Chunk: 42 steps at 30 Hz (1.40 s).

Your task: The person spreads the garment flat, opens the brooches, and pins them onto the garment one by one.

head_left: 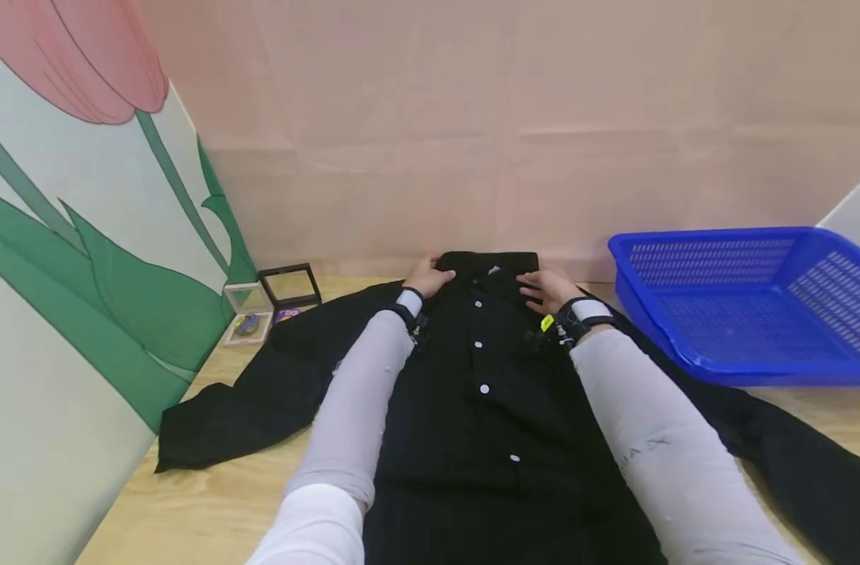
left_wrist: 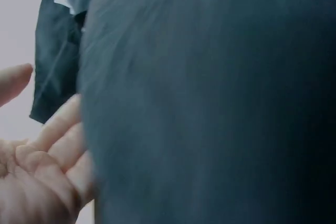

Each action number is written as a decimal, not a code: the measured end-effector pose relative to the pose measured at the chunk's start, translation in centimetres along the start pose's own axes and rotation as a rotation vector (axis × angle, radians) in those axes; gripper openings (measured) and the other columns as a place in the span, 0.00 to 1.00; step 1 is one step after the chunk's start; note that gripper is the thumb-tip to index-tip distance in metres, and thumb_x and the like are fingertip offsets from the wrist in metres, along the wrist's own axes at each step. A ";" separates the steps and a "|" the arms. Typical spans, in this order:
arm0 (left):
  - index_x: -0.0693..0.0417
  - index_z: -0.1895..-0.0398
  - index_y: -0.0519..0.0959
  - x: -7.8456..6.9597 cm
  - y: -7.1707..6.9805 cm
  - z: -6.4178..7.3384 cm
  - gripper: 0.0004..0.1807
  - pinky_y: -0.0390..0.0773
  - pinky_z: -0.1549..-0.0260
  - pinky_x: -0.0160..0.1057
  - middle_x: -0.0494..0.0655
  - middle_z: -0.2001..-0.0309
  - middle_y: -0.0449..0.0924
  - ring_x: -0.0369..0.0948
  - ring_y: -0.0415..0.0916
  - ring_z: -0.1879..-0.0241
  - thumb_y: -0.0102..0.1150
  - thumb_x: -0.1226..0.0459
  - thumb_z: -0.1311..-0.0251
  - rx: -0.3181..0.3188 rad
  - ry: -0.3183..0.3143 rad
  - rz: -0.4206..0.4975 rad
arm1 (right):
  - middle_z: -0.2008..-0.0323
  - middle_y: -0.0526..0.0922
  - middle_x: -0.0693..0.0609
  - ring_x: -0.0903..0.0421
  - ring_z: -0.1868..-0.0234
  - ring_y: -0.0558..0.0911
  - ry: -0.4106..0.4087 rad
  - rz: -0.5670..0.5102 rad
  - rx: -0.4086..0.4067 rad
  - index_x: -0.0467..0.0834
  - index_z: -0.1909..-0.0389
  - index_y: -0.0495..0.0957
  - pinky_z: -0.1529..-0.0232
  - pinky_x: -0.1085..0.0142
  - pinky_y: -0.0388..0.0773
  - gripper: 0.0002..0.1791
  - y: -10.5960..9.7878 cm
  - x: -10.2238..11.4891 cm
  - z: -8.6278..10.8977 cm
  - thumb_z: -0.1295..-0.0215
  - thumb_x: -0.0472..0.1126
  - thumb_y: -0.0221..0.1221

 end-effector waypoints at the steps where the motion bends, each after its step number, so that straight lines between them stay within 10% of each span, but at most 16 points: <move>1: 0.58 0.25 0.58 -0.1 -0.2 0.6 0.32 0.69 0.33 0.48 0.57 0.26 0.62 0.52 0.68 0.31 0.54 0.63 0.29 0.032 0.018 -0.019 | 0.20 0.44 0.47 0.47 0.20 0.48 -0.017 0.011 -0.002 0.44 0.20 0.33 0.22 0.52 0.47 0.34 0.0 0.0 0.3 0.20 0.41 0.35; 5: 0.57 0.23 0.52 -0.8 -1.7 4.2 0.35 0.67 0.32 0.48 0.58 0.25 0.59 0.52 0.66 0.30 0.52 0.62 0.28 0.187 0.103 -0.176 | 0.21 0.44 0.37 0.38 0.22 0.52 -0.146 0.247 -0.037 0.44 0.21 0.28 0.25 0.42 0.52 0.40 0.5 1.0 2.8 0.22 0.41 0.42; 12: 0.54 0.28 0.65 1.0 -5.7 13.9 0.30 0.60 0.30 0.60 0.54 0.28 0.65 0.57 0.57 0.25 0.56 0.55 0.30 0.262 0.127 -0.629 | 0.28 0.60 0.29 0.31 0.28 0.61 -0.352 0.992 0.045 0.35 0.28 0.60 0.32 0.37 0.61 0.31 2.5 0.2 8.9 0.24 0.47 0.51; 17: 0.58 0.26 0.60 2.9 -6.0 18.4 0.36 0.58 0.27 0.55 0.57 0.25 0.59 0.56 0.54 0.24 0.57 0.54 0.31 0.291 0.103 -0.657 | 0.28 0.57 0.27 0.27 0.28 0.59 -0.320 1.149 0.170 0.36 0.25 0.56 0.32 0.33 0.58 0.39 3.6 -1.9 12.1 0.26 0.56 0.52; 25: 0.56 0.25 0.59 3.6 -4.7 21.3 0.37 0.59 0.28 0.55 0.59 0.24 0.57 0.59 0.55 0.25 0.59 0.54 0.33 0.289 0.090 -0.631 | 0.27 0.41 0.20 0.15 0.30 0.39 -0.214 1.226 0.217 0.38 0.24 0.54 0.38 0.22 0.32 0.48 4.2 -4.7 12.5 0.34 0.62 0.59; 42: 0.52 0.26 0.62 2.7 -3.5 24.1 0.35 0.59 0.28 0.56 0.57 0.23 0.55 0.62 0.51 0.24 0.58 0.53 0.33 0.341 0.069 -0.628 | 0.26 0.39 0.21 0.07 0.37 0.37 -0.222 1.340 0.149 0.43 0.23 0.53 0.47 0.15 0.43 0.54 3.5 -5.8 12.5 0.44 0.59 0.68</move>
Point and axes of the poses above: each hand's wrist, its own z-axis away from the middle knuckle, its own y-axis out of the palm, x = y × z, the point moved 6 cm from there along -z, towards the middle knuckle
